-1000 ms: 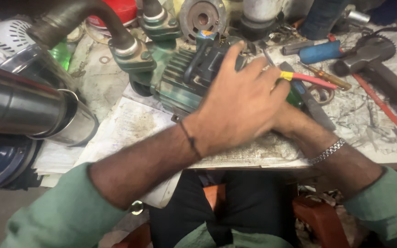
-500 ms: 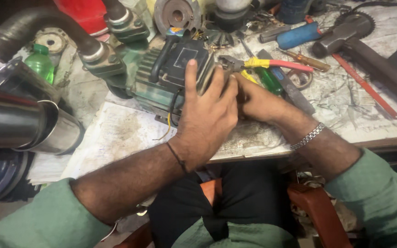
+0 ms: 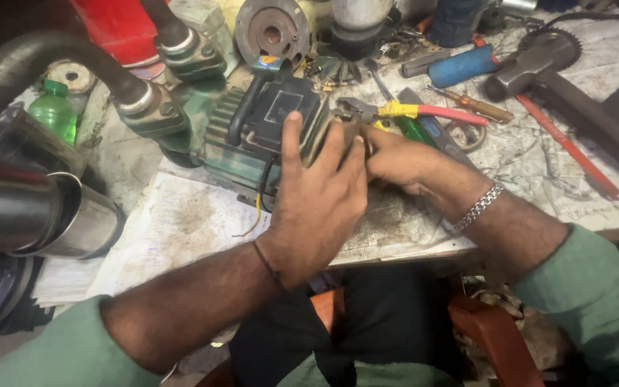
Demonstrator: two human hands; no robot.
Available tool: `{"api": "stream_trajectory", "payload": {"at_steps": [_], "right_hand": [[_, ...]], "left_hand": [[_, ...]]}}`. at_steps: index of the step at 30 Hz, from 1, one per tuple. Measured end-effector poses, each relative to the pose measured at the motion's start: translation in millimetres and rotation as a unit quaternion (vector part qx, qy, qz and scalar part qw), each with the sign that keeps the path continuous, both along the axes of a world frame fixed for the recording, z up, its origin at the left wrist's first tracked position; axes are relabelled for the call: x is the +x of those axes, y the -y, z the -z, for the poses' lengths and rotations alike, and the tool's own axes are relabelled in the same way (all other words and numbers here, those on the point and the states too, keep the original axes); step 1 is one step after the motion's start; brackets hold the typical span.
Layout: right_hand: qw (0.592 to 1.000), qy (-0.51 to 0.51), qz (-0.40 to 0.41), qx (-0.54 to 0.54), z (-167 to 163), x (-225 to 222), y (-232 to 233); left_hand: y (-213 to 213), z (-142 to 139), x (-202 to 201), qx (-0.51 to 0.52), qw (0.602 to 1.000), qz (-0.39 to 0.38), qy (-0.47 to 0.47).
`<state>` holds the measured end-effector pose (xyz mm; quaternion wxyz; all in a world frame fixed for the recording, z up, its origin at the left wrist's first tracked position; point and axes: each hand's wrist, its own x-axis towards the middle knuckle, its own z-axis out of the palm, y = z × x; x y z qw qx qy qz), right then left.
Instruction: The person works on an electric motor at a cluttered workbench. They use pliers on the motor shaft area, fit a metal cover and pulley onto the motor, tap components into place with a hammer, and use a file on parts while steadying the motor with the other hand.
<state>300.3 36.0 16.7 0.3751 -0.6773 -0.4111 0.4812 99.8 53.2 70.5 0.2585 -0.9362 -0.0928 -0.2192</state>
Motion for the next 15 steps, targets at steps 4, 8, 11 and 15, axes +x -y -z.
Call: {"api": "stream_trajectory", "payload": {"at_steps": [4, 8, 11, 15], "right_hand": [[0.998, -0.052, 0.007, 0.023, -3, -5, -1], [0.998, -0.055, -0.018, -0.038, -4, -3, -2], [0.998, -0.035, -0.023, -0.047, -2, -1, -1], [0.987, -0.157, -0.034, 0.009, 5, -1, 4]], "left_hand": [[-2, -3, -5, -0.001, 1.0, -0.001, 0.019], [-10, -6, -10, -0.026, 0.999, 0.008, 0.017], [-17, -8, -14, -0.041, 0.998, 0.015, 0.034], [-17, -9, -17, -0.043, 0.998, 0.018, 0.05]]}}
